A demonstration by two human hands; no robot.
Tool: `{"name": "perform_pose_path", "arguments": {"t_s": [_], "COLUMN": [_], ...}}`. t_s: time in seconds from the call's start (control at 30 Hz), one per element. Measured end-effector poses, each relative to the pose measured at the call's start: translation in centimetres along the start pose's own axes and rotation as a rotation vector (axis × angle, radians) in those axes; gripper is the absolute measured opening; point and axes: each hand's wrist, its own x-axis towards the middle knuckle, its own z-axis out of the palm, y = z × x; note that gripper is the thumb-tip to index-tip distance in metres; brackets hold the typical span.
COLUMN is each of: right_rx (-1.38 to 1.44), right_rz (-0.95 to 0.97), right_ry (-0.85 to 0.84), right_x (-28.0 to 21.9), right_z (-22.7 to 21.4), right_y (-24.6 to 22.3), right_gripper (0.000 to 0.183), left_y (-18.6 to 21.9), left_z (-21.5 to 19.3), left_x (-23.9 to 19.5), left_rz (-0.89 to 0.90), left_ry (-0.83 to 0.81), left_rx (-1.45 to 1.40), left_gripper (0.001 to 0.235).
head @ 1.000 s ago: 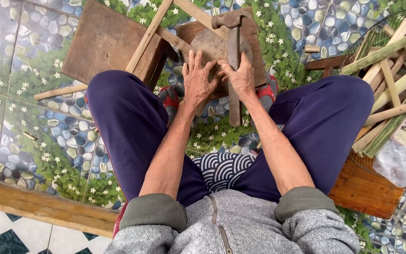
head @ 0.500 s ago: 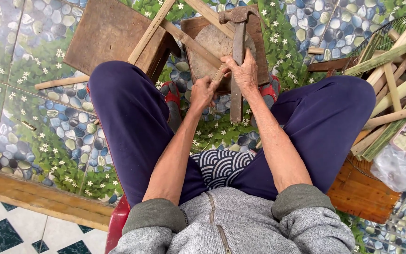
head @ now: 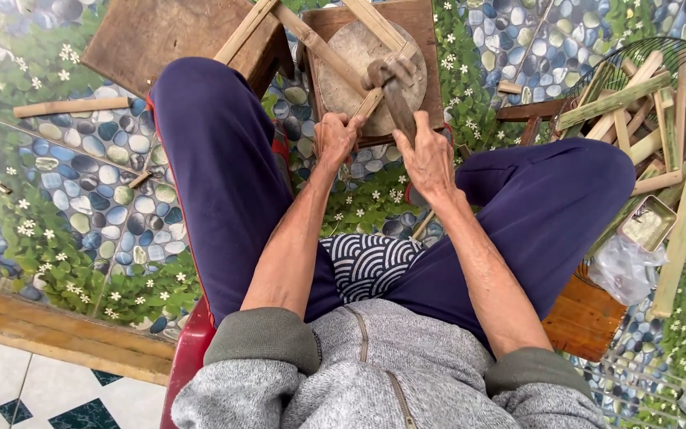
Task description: The person assembles a small rectangular bamboo frame by fitting pieces together, then uses a hammer to secure joints. They later insert a bamboo slat into the frame and handle a thin wire-like object.
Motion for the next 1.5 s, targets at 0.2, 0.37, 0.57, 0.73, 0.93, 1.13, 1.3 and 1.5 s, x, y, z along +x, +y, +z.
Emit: {"name": "perform_pose_path", "arguments": {"t_s": [0.2,0.37,0.57,0.73,0.93,1.13,1.3,1.5], "right_rx": [-0.297,-0.186,0.163,0.351,0.438,0.641,0.595,0.597], "right_rz": [-0.063,-0.027,0.163,0.268,0.369,0.575,0.594,0.579], "right_ry": [-0.044,-0.054,0.046,0.121,0.064,0.038,-0.024,-0.101], "right_x": [-1.2,-1.0,-0.2,0.3,0.7,-0.6,-1.0,-1.1], "right_z": [0.4,0.2,-0.3,-3.7,-3.9,-2.6,-2.5,-2.9], "right_y": [-0.2,-0.2,-0.7,-1.9,0.1,1.5,0.7,-0.5], "right_gripper": [0.033,0.032,0.028,0.023,0.019,0.021,0.021,0.025], "left_y": [-0.9,0.7,0.7,0.2,0.0,-0.9,-0.9,-0.9], "left_z": [0.4,-0.9,-0.6,-0.5,-0.2,0.2,0.1,0.1], "left_x": [1.0,-0.8,-0.8,-0.3,0.1,0.7,0.8,0.7], "left_rz": [-0.030,-0.052,-0.016,-0.010,-0.015,-0.065,-0.061,-0.022], "left_ry": [0.019,0.031,-0.008,-0.052,-0.060,-0.062,-0.054,-0.042], "left_rx": [0.057,0.108,0.079,0.047,0.037,0.057,0.053,0.033], "left_gripper": [0.036,0.037,0.038,0.036,0.036,0.035,0.035,0.036]}}
